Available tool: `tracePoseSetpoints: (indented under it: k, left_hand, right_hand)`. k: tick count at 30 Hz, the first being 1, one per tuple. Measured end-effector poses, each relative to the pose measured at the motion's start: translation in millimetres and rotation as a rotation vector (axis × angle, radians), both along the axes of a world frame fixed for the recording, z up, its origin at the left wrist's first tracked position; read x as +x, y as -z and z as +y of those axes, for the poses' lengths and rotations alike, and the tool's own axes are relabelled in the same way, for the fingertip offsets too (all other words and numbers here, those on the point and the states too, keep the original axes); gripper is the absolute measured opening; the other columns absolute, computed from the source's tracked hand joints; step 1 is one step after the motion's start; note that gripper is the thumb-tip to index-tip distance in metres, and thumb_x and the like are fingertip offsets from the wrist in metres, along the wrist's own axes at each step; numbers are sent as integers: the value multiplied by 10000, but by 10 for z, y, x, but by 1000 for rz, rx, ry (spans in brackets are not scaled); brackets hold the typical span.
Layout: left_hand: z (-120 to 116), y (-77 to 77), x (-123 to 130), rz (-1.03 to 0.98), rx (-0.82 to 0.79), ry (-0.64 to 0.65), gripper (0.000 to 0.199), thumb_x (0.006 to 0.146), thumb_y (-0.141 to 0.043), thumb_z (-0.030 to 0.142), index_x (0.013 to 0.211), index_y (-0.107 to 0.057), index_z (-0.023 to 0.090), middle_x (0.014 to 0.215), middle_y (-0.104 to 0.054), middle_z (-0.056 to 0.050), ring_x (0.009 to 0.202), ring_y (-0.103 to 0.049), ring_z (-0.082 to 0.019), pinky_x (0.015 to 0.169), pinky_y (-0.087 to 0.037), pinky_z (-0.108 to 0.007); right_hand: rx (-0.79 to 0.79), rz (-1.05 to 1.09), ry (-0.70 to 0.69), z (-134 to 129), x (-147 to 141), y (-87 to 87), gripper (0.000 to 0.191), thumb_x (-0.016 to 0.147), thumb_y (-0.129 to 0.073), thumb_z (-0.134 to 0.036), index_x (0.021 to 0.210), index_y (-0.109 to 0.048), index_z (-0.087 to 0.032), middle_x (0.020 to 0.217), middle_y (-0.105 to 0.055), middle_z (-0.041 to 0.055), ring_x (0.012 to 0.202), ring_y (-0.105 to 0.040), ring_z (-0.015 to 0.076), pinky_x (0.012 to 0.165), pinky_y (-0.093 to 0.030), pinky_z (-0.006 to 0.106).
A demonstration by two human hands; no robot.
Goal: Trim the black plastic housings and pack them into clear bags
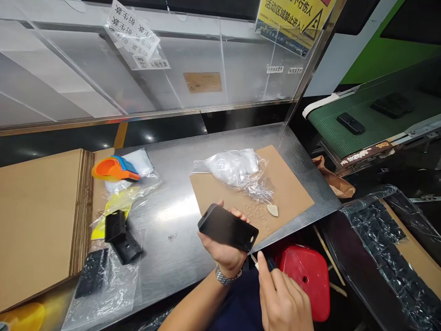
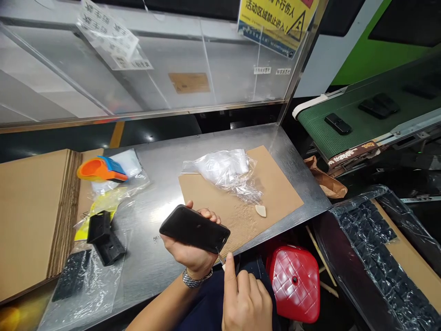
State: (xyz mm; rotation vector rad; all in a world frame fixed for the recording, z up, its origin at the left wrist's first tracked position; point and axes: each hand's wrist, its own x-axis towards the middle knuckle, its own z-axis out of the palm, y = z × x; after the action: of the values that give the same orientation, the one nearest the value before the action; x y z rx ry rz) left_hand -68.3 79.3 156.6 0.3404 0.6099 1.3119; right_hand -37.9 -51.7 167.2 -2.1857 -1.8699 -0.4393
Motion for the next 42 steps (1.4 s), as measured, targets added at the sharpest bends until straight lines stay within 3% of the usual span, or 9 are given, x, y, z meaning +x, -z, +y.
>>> tracePoseSetpoints:
  k: [6, 11, 16, 21, 27, 31, 33, 39, 42]
  left_hand:
    - [-8, 47, 1, 10, -17, 20, 512, 743, -418, 646, 974, -637, 245, 668, -600, -16, 587, -542, -141, 557, -470, -257]
    - [16, 33, 4, 73, -163, 92, 498, 729, -463, 639, 930, -638, 218, 668, -612, -10, 573, -563, -136, 546, -479, -247]
    - [56, 21, 7, 151, -319, 242, 517, 773, -419, 623, 708, -623, 152, 629, -620, -27, 540, -575, -119, 539, -479, -224]
    - [104, 33, 11, 186, -380, 370, 537, 782, -413, 618, 692, -618, 131, 602, -617, -33, 509, -576, -117, 495, -468, -213]
    - [122, 74, 16, 119, -459, 469, 508, 797, -418, 591, 803, -636, 132, 601, -621, -34, 479, -567, -119, 476, -468, -222]
    - [80, 88, 40, 100, -502, 524, 511, 807, -406, 583, 813, -636, 127, 607, -625, -43, 482, -571, -121, 472, -470, -219]
    - [48, 92, 57, 105, -527, 523, 507, 817, -394, 574, 812, -635, 128, 607, -626, -42, 489, -578, -123, 478, -475, -219]
    - [53, 182, 107, 104, -666, 521, 447, 861, -356, 471, 787, -614, 113, 558, -599, -43, 448, -564, -135, 433, -464, -231]
    - [168, 313, 65, 84, -674, 482, 429, 882, -308, 404, 767, -595, 107, 552, -583, -49, 451, -557, -130, 442, -467, -229]
  right_hand:
    - [23, -62, 123, -3, -32, 67, 401, 885, -256, -61, 1112, -583, -104, 513, -426, 9, 442, -417, 147, 452, -298, 298]
    - [-41, -97, 9, -16, 78, 7, 395, 893, -276, -83, 1165, -560, -118, 534, -431, 10, 464, -415, 133, 460, -303, 280]
    - [-51, -18, -18, -51, 174, 2, 398, 916, -287, -125, 1249, -502, -164, 569, -438, 10, 485, -416, 128, 472, -306, 274]
    - [-59, 16, -1, -46, 273, 13, 402, 911, -311, -138, 1286, -458, -117, 587, -465, 10, 501, -452, 141, 485, -344, 281]
    - [-49, 692, 9, 57, 308, 38, 353, 932, -343, -217, 1264, -441, -147, 919, -616, 84, 835, -608, 159, 689, -500, 241]
    - [-24, 991, 20, 166, 215, 100, 254, 899, -436, -225, 1126, -537, -174, 837, -633, 39, 756, -614, 128, 648, -502, 196]
    - [31, 943, -12, 213, 166, 140, 219, 892, -436, -181, 1048, -589, -171, 775, -628, 35, 694, -598, 128, 606, -488, 206]
    - [323, 448, -137, 218, 48, 300, 223, 844, -448, -59, 1021, -583, -73, 609, -589, 51, 556, -517, 150, 514, -400, 261]
    - [192, 534, -35, 169, 55, 521, 204, 900, -410, -191, 839, -595, -130, 603, -581, 38, 557, -517, 135, 552, -402, 254]
